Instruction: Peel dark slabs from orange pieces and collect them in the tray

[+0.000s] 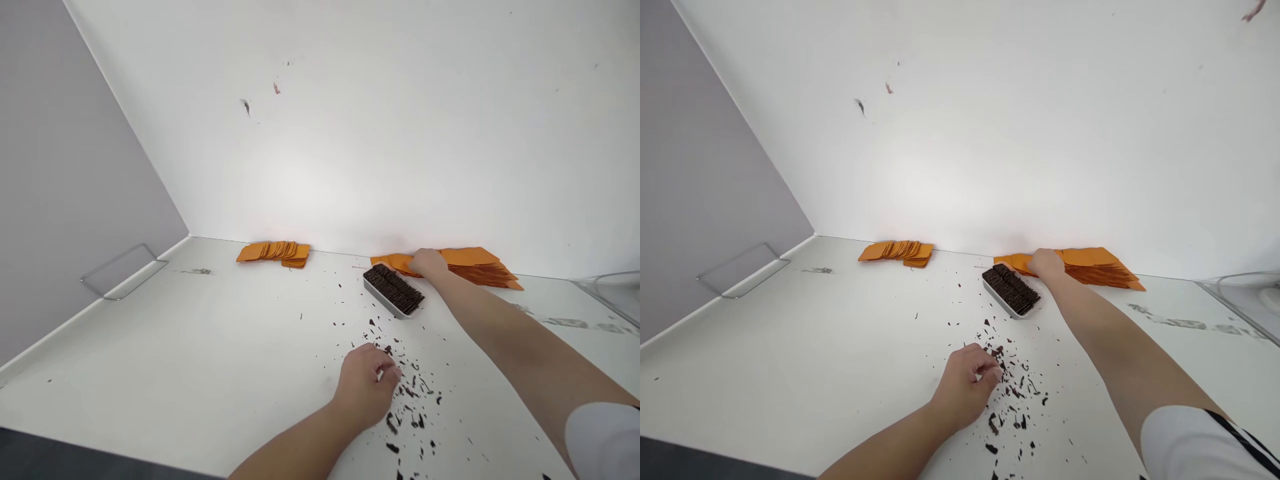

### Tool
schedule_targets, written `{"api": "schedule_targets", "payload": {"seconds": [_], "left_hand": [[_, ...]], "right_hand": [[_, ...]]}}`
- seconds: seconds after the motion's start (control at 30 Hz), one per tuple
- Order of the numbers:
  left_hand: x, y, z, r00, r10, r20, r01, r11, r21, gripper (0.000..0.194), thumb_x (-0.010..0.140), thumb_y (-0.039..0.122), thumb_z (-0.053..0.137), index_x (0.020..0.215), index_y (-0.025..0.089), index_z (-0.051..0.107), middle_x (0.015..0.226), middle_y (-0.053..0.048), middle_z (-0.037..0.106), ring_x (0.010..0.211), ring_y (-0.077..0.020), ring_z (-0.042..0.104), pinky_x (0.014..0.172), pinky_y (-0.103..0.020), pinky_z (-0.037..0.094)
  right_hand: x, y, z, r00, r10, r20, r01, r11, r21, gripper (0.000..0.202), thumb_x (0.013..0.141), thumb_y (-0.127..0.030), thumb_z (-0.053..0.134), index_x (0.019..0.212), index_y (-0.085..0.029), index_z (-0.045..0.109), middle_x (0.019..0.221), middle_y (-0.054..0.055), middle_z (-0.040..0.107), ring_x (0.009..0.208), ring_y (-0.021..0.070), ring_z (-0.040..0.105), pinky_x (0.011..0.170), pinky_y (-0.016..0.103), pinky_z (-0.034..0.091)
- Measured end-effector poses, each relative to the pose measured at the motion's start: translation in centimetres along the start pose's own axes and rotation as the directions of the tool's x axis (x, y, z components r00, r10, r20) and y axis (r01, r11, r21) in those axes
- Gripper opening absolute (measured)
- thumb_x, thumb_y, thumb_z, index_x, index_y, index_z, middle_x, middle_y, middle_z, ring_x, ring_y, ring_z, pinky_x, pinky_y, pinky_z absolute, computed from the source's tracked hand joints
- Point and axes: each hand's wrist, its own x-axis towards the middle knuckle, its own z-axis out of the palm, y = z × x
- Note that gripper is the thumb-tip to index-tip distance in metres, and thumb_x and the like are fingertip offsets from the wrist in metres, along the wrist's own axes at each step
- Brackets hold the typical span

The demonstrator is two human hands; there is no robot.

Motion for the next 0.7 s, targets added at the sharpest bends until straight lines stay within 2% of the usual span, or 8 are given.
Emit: {"api": "schedule_targets", "payload": {"seconds": [0.13, 0.27, 0.33, 0.43, 0.53, 0.7], "left_hand": [[0.0, 0.0, 0.0, 1.000, -0.010, -0.001, 0.010, 1.000, -0.016, 0.018, 0.083, 0.026, 0.056, 0.074, 0.022, 0.071, 0.082, -0.003, 0.067, 0.078, -0.0184, 0.062, 0.070, -0.030, 0.047], [-0.1, -0.2, 0.1, 1.000, 0.009, -0.007, -0.009, 1.000, -0.022, 0.018, 0.083, 0.027, 0.056, 0.075, 0.022, 0.071, 0.082, -0.003, 0.067, 0.078, -0.0184, 0.062, 0.070, -0.030, 0.047], [-0.1, -0.2, 0.1, 1.000, 0.016, -0.005, -0.016, 1.000, -0.011, 0.018, 0.083, 0.027, 0.056, 0.074, 0.021, 0.070, 0.080, -0.003, 0.067, 0.078, -0.0187, 0.062, 0.071, -0.031, 0.047], [-0.1, -0.1, 0.0, 1.000, 0.021, -0.004, -0.021, 1.000, -0.007, 0.018, 0.083, 0.026, 0.056, 0.074, 0.021, 0.070, 0.080, -0.003, 0.067, 0.078, -0.0188, 0.062, 0.071, -0.031, 0.047], [0.0, 0.0, -0.1, 1.000, 0.016, -0.014, -0.016, 1.000, -0.019, 0.018, 0.083, 0.025, 0.056, 0.074, 0.021, 0.071, 0.080, -0.003, 0.068, 0.077, -0.0183, 0.062, 0.070, -0.030, 0.046], [0.2, -0.3, -0.1, 1.000, 0.012, -0.027, -0.013, 0.999, -0.029, 0.017, 0.082, 0.024, 0.056, 0.073, 0.021, 0.070, 0.079, -0.002, 0.067, 0.077, -0.0179, 0.061, 0.069, -0.029, 0.046]], "right_hand": [[-0.7, -0.1, -1.3, 0.998, -0.040, 0.044, 0.044, 0.994, -0.101, 0.047, 0.084, -0.049, 0.065, 0.105, -0.007, 0.066, 0.102, 0.022, 0.064, 0.096, 0.0318, 0.062, 0.078, 0.040, 0.046], [-1.6, 0.4, -1.9, 0.972, -0.227, 0.057, 0.234, 0.955, -0.181, 0.049, 0.081, -0.049, 0.067, 0.117, -0.015, 0.063, 0.120, 0.019, 0.058, 0.112, 0.0346, 0.053, 0.088, 0.043, 0.044], [-1.8, 0.8, -1.8, 0.948, -0.306, 0.086, 0.318, 0.924, -0.213, 0.050, 0.081, -0.050, 0.068, 0.118, -0.017, 0.062, 0.126, 0.015, 0.055, 0.119, 0.0336, 0.048, 0.094, 0.045, 0.042], [-1.9, 1.1, -1.1, 0.919, -0.369, 0.137, 0.393, 0.884, -0.253, 0.039, 0.087, -0.046, 0.065, 0.113, -0.017, 0.062, 0.124, 0.011, 0.056, 0.118, 0.0281, 0.049, 0.098, 0.047, 0.041], [-1.7, 1.4, -0.6, 0.911, -0.386, 0.147, 0.413, 0.865, -0.286, 0.030, 0.093, -0.040, 0.059, 0.110, -0.016, 0.062, 0.123, 0.010, 0.057, 0.115, 0.0252, 0.052, 0.099, 0.047, 0.042], [-1.2, 1.8, -0.5, 0.908, -0.400, 0.126, 0.419, 0.852, -0.315, 0.029, 0.094, -0.037, 0.059, 0.114, -0.016, 0.061, 0.126, 0.010, 0.056, 0.119, 0.0261, 0.051, 0.102, 0.049, 0.040]]}}
